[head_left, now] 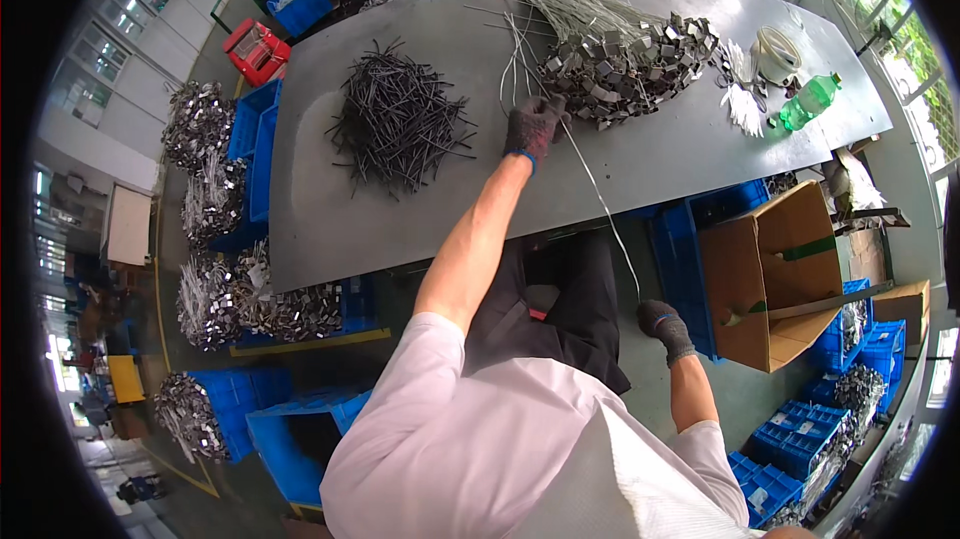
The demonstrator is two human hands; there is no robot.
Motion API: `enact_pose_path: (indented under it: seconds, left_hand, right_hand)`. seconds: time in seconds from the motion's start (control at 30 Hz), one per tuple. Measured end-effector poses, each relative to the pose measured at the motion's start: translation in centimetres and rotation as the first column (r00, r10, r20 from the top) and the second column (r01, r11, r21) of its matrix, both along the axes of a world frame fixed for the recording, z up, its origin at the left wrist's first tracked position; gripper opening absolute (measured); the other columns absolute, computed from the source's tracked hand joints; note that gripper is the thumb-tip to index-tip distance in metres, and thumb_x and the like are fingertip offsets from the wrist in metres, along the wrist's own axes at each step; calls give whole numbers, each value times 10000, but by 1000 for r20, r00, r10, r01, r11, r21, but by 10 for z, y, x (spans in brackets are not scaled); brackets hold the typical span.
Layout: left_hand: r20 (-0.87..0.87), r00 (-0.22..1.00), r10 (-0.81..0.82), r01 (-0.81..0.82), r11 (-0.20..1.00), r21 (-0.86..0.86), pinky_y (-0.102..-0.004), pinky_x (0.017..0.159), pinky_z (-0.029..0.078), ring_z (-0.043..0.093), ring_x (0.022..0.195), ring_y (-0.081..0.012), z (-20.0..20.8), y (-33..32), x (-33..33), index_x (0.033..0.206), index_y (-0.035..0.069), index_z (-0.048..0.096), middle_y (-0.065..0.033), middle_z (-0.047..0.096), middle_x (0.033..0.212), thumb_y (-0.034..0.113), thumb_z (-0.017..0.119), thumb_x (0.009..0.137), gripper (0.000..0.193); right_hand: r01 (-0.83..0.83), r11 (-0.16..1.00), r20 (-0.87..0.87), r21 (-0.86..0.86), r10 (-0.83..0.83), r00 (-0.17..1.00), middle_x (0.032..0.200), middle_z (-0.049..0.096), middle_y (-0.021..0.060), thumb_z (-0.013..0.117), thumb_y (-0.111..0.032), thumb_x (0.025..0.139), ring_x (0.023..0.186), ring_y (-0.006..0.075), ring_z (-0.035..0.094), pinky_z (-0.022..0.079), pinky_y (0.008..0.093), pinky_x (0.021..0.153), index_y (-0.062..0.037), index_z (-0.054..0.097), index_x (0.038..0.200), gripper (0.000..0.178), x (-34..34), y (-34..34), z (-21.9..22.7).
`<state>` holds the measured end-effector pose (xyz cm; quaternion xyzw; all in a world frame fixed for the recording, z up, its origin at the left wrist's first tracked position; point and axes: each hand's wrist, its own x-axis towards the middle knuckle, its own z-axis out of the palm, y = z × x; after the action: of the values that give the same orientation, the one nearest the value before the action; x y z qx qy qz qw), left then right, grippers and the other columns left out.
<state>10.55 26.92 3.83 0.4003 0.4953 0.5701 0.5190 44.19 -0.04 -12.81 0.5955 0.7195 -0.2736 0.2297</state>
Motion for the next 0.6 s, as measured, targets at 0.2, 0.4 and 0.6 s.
enact_pose_path:
  seconds: [0.2, 0.4, 0.6]
  left_hand:
    - [295, 944, -147, 172, 983, -61, -281, 615, 476, 580, 687, -76, -42, -68, 64, 856, 1, 730, -12, 690, 734, 202, 730, 928, 213]
    - [-69, 992, -109, 109, 994, 6, -285, 604, 468, 572, 706, -58, -57, -101, 45, 891, -1, 746, -1, 674, 716, 238, 705, 948, 250]
    - [-51, 993, -103, 97, 988, -123, -361, 604, 503, 651, 658, -180, -68, -44, -8, 843, 15, 724, -50, 695, 717, 306, 607, 991, 347]
  right_hand:
    - [675, 738, -934, 23, -225, 278, 1165, 672, 233, 608, -158, 932, 919, 357, 693, 547, 425, 841, 8, 604, 1266, 373, -94, 93, 92]
    - [445, 313, -542, 839, 410, 734, 1165, 631, 257, 576, -183, 985, 747, 339, 697, 562, 450, 721, 41, 543, 1287, 377, -172, 190, 87]
    - [727, 553, -743, -407, -663, 89, 1013, 680, 275, 505, -394, 1026, 836, 420, 687, 542, 488, 798, 10, 540, 1282, 480, -211, 230, 122]
